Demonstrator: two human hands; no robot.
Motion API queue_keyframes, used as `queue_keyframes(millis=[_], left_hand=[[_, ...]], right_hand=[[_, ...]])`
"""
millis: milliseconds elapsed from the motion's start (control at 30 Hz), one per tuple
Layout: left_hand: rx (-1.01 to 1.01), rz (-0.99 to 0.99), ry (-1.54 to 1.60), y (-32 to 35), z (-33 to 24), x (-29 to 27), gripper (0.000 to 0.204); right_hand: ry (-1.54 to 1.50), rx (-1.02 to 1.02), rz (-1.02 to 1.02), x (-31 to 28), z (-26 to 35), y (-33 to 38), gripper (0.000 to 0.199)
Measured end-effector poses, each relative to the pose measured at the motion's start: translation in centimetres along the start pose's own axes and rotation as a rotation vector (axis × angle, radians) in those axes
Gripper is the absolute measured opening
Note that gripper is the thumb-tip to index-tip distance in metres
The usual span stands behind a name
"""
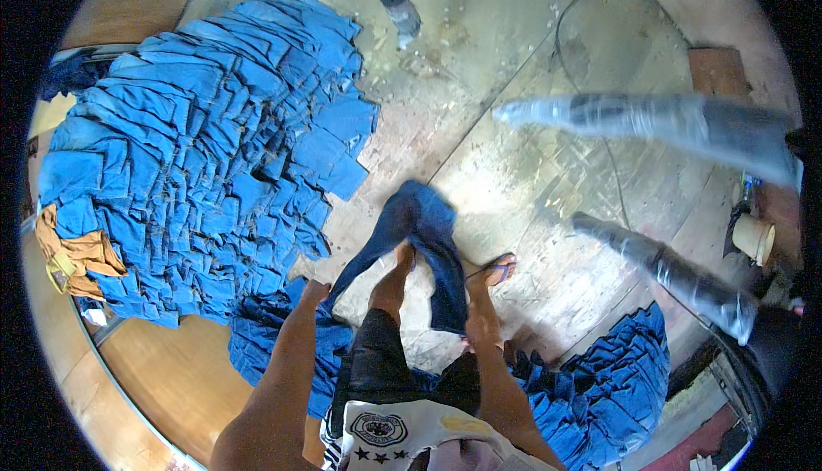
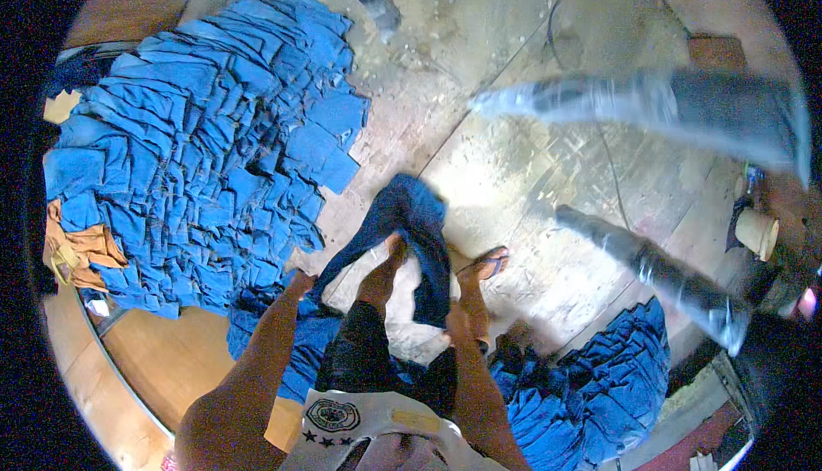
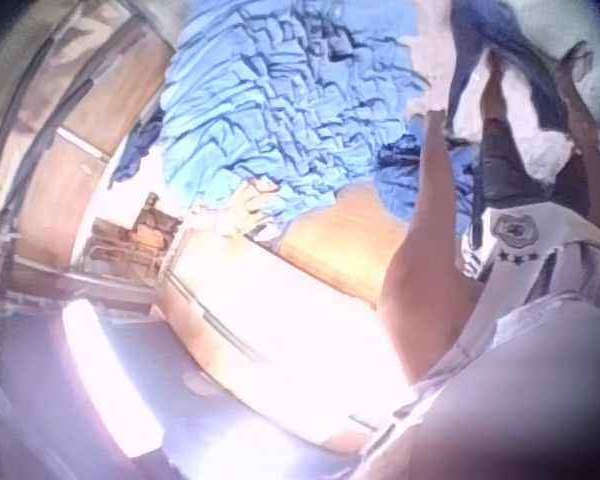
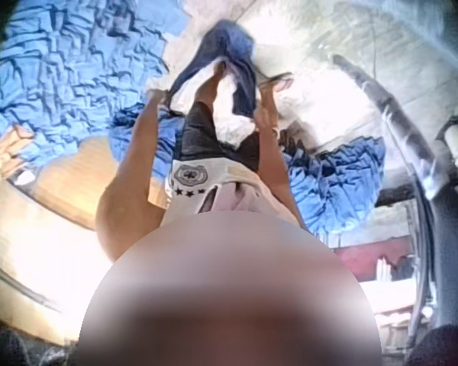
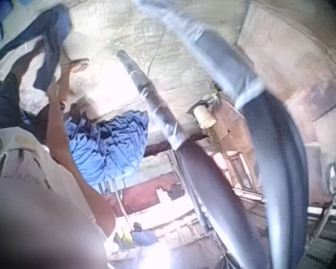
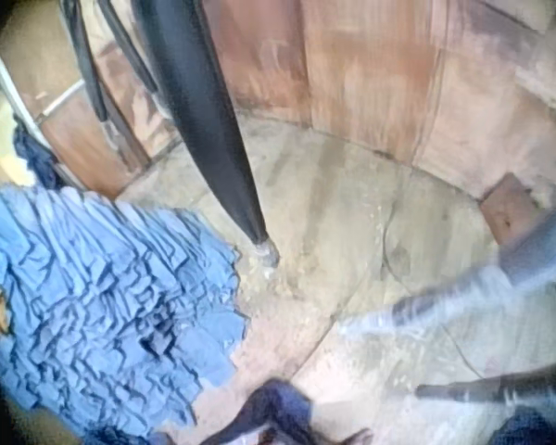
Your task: The person repeatedly picks up blue jeans from a pile, places them on a hanging form, and sprays them with a handheld spray gun. The person then removes the jeans and returns them to the pile, repeating the cycle.
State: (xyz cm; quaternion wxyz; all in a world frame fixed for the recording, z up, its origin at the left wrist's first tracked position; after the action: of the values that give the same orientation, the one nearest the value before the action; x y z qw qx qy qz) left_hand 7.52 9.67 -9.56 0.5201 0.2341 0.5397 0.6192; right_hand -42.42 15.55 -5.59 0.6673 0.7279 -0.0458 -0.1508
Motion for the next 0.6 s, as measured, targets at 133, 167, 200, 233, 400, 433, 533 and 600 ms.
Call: queue_keyframes(millis=[133, 167, 200, 233, 400, 433, 533, 600], left_hand=[[0.333, 0.015, 0.392, 3.5, -6.9, -1.4, 0.092], [0.383, 0.081, 0.439, 5.2, -9.4, -1.3, 0.092], [0.428, 0.151, 0.487, 7.3, -12.0, -1.5, 0.092], [0.565, 0.248, 0.425, 10.3, -13.7, -1.4, 0.09], [0.834, 0.17, -0.031, 21.8, -16.5, -2.9, 0.072], [0.836, 0.142, -0.068, 22.5, -15.5, -3.1, 0.07], [0.719, 0.061, -0.21, 20.4, -12.3, -4.8, 0.052], [1.477, -0.311, -0.44, 19.8, -10.1, -7.5, 0.034]], right_hand=[[0.202, -0.17, 0.117, -7.2, 6.9, 5.8, 0.067], [0.276, -0.223, 0.167, -8.9, 7.5, 7.6, 0.067], [0.347, -0.277, 0.214, -10.2, 7.9, 9.3, 0.067], [0.349, -0.28, 0.218, -11.4, 7.6, 10.9, 0.065], [0.598, -0.454, -0.046, -15.2, 1.5, 17.8, 0.054], [0.544, -0.474, -0.057, -15.0, 0.2, 18.6, 0.055], [0.312, -0.478, -0.138, -13.6, -3.8, 20.5, 0.057], [0.199, -0.543, -0.217, -11.7, -5.4, 21.4, 0.055]])
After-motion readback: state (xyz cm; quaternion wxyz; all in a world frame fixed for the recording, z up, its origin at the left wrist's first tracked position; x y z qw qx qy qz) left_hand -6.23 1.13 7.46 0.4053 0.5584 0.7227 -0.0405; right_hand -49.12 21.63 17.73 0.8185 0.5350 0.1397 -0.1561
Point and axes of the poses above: each hand's wrist, its own y-axis away from the middle knuckle, its own x-axis out of the palm, z = x × y, the point moved 3 cm from there along -y, towards the middle knuckle, and after that the axes turned 4 degrees about -y, right-handed, at the moved point
